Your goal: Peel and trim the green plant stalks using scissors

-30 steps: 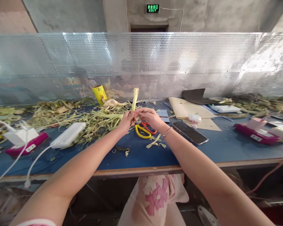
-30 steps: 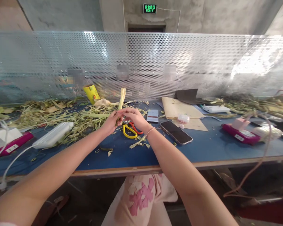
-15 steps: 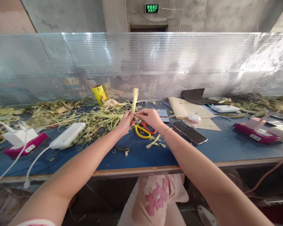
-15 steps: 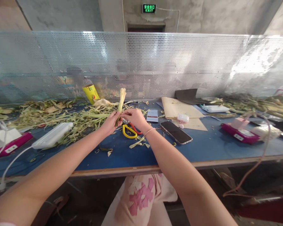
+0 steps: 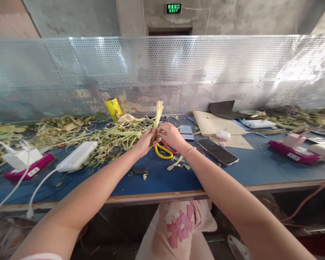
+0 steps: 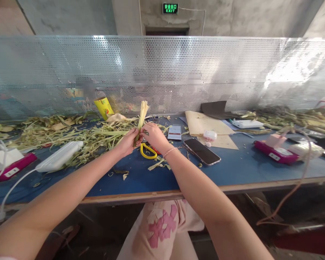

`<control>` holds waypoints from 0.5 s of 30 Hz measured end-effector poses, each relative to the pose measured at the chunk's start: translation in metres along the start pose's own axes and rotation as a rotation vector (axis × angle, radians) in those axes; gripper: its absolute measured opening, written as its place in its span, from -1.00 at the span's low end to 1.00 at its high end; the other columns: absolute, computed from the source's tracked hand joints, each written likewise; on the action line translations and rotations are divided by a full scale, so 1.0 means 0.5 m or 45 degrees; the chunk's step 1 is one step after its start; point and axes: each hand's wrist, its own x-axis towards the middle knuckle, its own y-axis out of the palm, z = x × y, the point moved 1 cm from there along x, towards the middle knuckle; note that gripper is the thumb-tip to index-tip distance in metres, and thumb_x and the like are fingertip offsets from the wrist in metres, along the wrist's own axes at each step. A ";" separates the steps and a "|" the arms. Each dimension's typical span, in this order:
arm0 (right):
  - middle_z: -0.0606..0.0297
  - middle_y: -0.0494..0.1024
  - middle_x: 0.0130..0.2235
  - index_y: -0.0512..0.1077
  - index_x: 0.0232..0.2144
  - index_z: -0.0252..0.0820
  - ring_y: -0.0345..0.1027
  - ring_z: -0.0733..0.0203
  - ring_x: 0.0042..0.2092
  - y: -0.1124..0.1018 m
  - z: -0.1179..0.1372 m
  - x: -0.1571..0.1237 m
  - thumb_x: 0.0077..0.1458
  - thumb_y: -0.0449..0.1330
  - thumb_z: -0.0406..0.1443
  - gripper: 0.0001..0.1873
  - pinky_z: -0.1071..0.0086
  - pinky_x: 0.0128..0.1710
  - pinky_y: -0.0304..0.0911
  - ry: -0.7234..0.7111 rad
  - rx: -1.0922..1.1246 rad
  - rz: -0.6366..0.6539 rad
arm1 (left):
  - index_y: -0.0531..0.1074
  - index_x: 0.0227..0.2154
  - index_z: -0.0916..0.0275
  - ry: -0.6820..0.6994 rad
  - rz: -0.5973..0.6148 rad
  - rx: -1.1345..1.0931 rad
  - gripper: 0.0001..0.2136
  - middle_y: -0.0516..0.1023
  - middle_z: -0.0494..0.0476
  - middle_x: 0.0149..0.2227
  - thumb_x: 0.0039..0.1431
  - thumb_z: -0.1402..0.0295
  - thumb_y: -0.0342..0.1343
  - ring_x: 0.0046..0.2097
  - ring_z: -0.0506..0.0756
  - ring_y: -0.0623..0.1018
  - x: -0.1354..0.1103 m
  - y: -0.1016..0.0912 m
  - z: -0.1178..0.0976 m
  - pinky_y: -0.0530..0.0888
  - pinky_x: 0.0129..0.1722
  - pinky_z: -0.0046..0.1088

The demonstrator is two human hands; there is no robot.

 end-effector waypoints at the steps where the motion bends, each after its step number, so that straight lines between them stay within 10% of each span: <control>1: 0.28 0.41 -0.41 0.35 -0.52 -0.19 0.26 0.22 -0.26 -0.001 -0.001 0.000 -0.05 0.11 -0.42 -0.92 0.30 -0.15 0.15 0.022 0.002 0.003 | 0.18 -0.50 0.25 0.000 -0.002 0.003 -0.80 0.27 -0.09 -0.67 0.06 0.25 0.04 -0.70 -0.16 0.19 0.000 0.000 0.001 0.12 -0.70 -0.68; 15: 0.33 0.37 -0.49 0.32 -0.51 -0.21 0.23 0.31 -0.41 0.007 0.005 -0.005 -0.17 0.06 -0.48 -0.87 0.45 -0.36 0.15 0.155 0.027 0.032 | 0.17 -0.52 0.25 0.153 -0.048 0.186 -0.82 0.25 -0.09 -0.70 0.10 0.29 -0.02 -0.70 -0.15 0.19 0.013 -0.007 0.014 0.08 -0.71 -0.66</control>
